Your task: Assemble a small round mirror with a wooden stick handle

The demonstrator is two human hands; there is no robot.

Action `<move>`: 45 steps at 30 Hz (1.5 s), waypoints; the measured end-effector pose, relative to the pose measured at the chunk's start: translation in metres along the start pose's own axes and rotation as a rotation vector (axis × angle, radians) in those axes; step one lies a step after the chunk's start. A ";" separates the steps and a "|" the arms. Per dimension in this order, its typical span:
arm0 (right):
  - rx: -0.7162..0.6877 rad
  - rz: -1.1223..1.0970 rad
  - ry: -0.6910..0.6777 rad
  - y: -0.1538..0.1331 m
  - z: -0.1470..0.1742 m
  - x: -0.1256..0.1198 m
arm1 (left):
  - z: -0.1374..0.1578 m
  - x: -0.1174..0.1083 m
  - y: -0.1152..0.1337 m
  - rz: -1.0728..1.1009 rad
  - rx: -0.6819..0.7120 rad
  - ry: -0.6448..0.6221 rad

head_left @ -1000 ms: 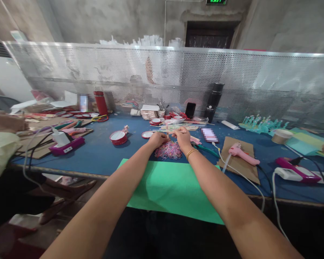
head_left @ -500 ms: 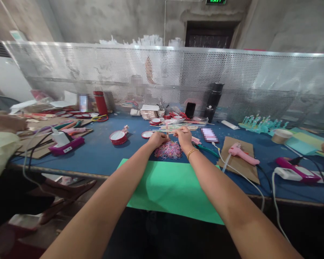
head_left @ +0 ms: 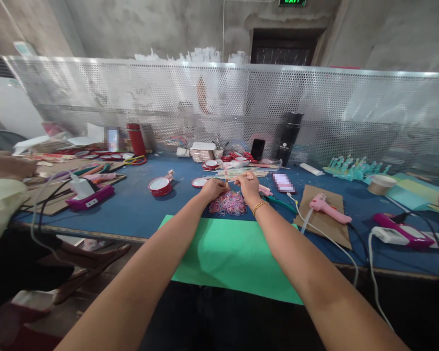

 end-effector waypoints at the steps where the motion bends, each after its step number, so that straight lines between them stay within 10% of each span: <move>1: 0.008 0.000 0.008 0.002 -0.001 -0.001 | 0.000 0.000 0.000 -0.004 -0.006 0.000; 45: 0.012 -0.033 -0.025 0.001 0.001 0.003 | 0.000 0.002 -0.002 0.014 -0.003 -0.009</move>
Point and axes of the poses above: each hand's wrist, its own z-axis away from the middle knuckle, its own x-axis out of the palm, y = z × x, the point moved 10 cm from there along -z, towards the middle knuckle, and after that the axes turned 4 degrees about y, right-handed, at the moved point
